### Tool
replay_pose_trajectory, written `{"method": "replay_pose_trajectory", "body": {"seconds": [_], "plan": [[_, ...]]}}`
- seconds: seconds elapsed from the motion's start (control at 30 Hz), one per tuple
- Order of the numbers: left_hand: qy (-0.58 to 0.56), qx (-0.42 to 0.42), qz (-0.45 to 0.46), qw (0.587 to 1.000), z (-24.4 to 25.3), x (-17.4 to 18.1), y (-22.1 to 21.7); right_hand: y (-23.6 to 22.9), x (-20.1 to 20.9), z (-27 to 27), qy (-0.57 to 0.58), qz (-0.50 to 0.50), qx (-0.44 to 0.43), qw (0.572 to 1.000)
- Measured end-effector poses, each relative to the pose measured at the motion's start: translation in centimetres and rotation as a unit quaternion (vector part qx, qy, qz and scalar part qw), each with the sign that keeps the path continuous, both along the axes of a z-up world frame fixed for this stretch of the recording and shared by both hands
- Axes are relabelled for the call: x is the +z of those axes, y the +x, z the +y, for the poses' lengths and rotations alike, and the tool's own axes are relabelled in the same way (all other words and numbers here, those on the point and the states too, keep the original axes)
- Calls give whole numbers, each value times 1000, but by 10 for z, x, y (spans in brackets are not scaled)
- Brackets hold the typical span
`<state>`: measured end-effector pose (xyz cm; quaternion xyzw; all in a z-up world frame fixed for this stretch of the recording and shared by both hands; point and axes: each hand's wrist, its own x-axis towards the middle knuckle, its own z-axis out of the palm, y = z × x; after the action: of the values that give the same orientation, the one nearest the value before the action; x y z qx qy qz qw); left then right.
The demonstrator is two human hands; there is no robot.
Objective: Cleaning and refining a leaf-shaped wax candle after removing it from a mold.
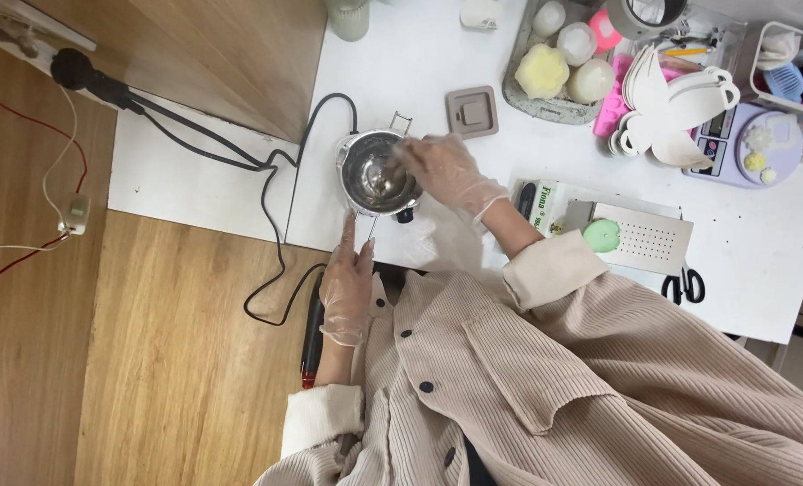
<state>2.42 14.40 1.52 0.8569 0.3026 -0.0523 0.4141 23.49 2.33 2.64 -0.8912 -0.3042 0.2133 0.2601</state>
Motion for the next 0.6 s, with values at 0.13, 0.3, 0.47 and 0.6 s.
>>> {"method": "replay_pose_trajectory", "body": {"seconds": [0.13,0.3,0.47,0.6], "plan": [[60,-24,-48,997,0,-16,-6,-6,-3,-5,79,-123,-6,989],[28,-20,9,999,0,-6,-1,-2,-10,-5,43,-3,-24,999],[32,-24,-24,999,1,-13,-3,-3,-10,-5,142,-23,39,989],[46,-27,-36,998,0,-13,-4,-7,-1,-1,25,-20,-15,999]]}}
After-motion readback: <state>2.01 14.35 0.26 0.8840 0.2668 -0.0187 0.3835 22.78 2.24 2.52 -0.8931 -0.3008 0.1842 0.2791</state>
